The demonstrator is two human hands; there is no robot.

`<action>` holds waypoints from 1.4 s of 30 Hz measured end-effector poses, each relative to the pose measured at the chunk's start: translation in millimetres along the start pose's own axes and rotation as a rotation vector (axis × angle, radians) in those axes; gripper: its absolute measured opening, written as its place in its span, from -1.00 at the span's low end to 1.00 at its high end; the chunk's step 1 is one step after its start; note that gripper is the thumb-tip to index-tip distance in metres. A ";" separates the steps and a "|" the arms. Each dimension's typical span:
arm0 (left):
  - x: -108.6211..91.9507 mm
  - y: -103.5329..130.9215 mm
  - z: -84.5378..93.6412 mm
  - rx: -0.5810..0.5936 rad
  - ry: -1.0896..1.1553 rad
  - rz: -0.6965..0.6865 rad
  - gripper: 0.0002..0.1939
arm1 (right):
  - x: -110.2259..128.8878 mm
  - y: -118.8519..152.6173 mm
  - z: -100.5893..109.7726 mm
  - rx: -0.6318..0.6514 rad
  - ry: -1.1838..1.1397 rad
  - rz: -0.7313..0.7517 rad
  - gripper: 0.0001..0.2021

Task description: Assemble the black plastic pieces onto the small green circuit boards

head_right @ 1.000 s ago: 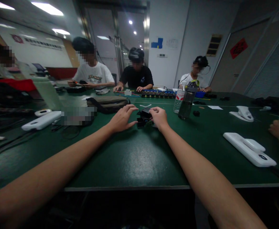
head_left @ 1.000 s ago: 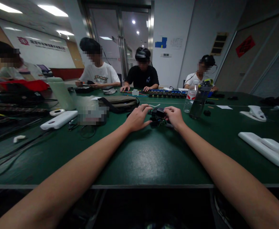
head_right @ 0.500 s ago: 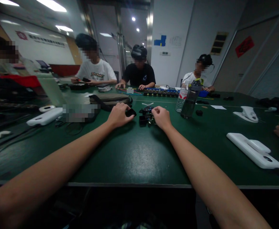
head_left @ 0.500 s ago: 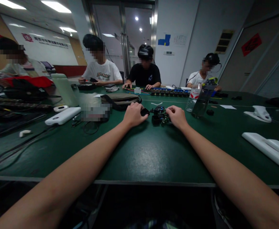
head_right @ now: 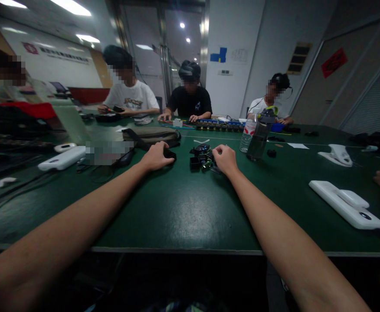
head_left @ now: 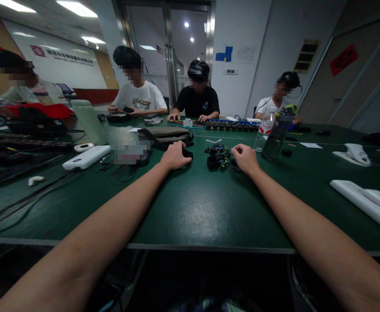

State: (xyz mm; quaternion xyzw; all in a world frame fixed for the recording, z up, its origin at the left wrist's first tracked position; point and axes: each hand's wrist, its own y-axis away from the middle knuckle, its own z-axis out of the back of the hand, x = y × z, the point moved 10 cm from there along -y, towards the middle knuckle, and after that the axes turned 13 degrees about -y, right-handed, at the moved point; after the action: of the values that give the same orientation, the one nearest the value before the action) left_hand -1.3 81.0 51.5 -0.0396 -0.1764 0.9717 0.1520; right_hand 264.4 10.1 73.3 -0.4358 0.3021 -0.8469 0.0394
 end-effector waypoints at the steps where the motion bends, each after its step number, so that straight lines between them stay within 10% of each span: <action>1: 1.4 -0.8 -4.5 0.037 0.006 -0.017 -0.33 | -0.9 -0.2 0.1 0.003 0.001 -0.004 -0.80; 13: -4.7 2.7 -17.6 0.155 -0.003 -0.243 -0.32 | -7.8 -2.9 2.4 -0.009 0.037 0.014 -0.79; 29: 12.9 1.2 -13.4 0.098 -0.170 0.112 -0.39 | 31.1 16.3 -38.8 0.303 0.029 0.318 -0.79; 35: -51.7 10.4 14.1 -0.139 -0.155 -0.249 -0.44 | 30.7 20.1 -46.4 0.364 0.040 0.339 -0.81; 42: -137.5 35.4 5.2 -0.075 -0.058 -0.653 -0.56 | 22.6 19.1 -49.0 0.411 0.069 0.312 -0.86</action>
State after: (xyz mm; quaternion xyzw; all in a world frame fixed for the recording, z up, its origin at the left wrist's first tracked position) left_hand 118.8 5.2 47.0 0.0411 -0.2199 0.8653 0.4486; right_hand 209.3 10.5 57.5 -0.3378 0.1885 -0.8885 0.2469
